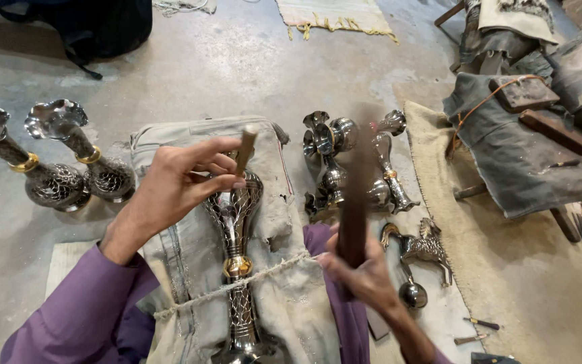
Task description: The person sits on the floor with an engraved metal vase on their lap. They hold a small punch against the vase surface and repeatedly strike it with a wooden mallet, repositioning the punch around the vase body as they work.
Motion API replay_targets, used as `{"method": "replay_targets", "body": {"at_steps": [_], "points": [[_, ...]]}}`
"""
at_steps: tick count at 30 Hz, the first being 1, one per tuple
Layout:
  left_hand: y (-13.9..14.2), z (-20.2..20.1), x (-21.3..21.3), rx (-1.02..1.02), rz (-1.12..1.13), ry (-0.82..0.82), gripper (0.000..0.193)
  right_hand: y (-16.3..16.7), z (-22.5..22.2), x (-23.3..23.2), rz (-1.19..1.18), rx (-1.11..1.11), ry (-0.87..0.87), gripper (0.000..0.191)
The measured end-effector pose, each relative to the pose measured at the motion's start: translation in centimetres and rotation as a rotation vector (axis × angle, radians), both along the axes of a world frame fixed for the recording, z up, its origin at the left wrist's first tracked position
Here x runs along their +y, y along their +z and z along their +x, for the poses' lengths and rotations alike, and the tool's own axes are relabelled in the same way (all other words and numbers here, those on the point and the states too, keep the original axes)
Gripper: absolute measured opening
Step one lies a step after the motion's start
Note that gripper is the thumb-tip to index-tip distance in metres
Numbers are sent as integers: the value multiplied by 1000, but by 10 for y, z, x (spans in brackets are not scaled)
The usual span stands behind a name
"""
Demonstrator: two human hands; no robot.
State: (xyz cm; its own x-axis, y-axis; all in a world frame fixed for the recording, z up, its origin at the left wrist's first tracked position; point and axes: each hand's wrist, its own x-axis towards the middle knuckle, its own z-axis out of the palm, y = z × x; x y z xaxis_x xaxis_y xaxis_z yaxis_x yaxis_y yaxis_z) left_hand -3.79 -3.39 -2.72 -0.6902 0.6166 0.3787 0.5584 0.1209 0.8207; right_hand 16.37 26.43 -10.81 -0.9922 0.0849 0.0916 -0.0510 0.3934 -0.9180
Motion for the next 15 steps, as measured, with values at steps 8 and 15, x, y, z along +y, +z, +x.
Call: {"method": "replay_targets", "body": {"at_steps": [8,15], "points": [[13,0,8,214,-156,-134,48,43,-27,26,1002,107,0,75],[25,3,7,160,-230,-152,48,80,-29,23,723,532,-143,71]]}}
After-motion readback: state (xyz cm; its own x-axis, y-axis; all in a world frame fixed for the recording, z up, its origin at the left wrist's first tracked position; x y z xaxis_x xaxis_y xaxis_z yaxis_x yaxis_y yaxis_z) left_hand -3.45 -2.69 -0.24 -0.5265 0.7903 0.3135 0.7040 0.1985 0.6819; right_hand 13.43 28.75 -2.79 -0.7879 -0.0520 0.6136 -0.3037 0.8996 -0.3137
